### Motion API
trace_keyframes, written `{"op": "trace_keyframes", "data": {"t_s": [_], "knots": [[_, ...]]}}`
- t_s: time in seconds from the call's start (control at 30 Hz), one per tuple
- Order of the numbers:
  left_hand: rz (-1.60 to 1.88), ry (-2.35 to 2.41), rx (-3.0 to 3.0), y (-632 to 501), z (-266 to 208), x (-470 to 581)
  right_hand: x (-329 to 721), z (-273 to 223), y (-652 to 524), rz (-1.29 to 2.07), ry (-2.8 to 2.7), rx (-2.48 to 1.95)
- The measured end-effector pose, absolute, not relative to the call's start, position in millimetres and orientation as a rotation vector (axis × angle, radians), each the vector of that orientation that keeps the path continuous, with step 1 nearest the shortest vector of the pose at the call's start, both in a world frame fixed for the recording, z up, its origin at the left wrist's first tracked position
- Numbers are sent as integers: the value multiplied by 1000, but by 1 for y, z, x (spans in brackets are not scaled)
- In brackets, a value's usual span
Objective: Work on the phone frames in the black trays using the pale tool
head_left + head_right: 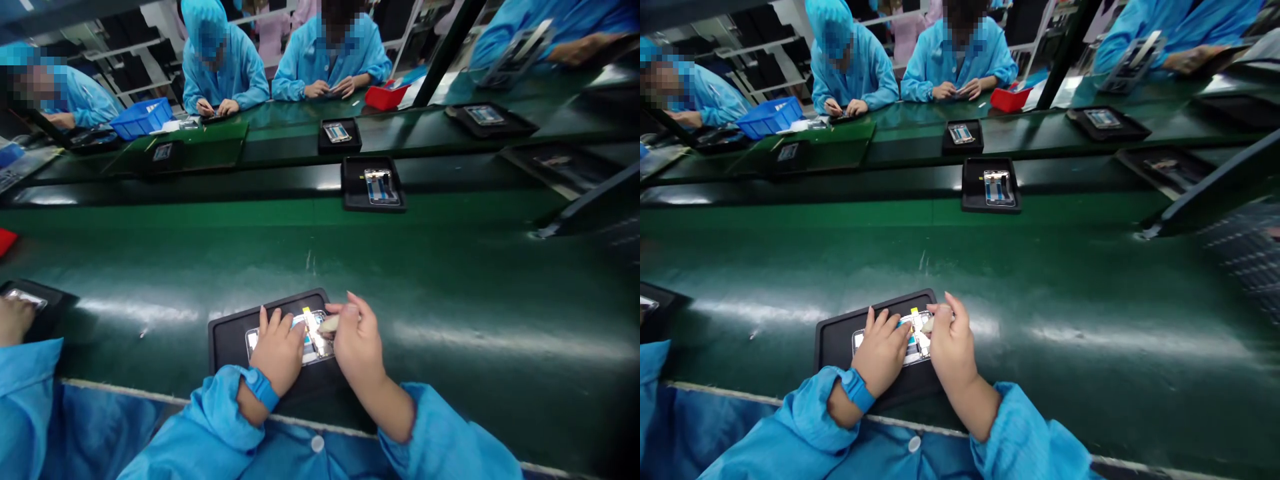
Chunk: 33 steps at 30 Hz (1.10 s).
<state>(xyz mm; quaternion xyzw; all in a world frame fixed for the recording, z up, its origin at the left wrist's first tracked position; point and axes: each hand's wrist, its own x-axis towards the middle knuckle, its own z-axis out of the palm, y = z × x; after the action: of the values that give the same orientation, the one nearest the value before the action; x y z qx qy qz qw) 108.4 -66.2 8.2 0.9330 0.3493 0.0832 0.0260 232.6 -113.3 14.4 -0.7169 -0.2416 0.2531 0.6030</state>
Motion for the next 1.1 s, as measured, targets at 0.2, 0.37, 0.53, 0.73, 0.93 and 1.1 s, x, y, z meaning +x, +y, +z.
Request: {"op": "trace_keyframes", "data": {"t_s": [0.2, 0.37, 0.53, 0.73, 0.93, 1.1], "knots": [[138, 1079, 2921, -70, 8, 112, 232, 10, -108, 417, -799, -1707], [70, 1080, 2921, -71, 9, 114, 233, 4, -110, 358, -964, -1744], [29, 1059, 2905, -70, 9, 114, 234, 6, -112, 335, -1069, -1784], [-4, 1044, 2921, -70, 8, 113, 235, 7, -112, 340, -1098, -1790], [-27, 1032, 2876, -69, 10, 113, 237, 14, -107, 276, -1332, -1744], [-66, 985, 2807, -71, 11, 113, 234, 20, -99, 217, -1751, -1651]]}}
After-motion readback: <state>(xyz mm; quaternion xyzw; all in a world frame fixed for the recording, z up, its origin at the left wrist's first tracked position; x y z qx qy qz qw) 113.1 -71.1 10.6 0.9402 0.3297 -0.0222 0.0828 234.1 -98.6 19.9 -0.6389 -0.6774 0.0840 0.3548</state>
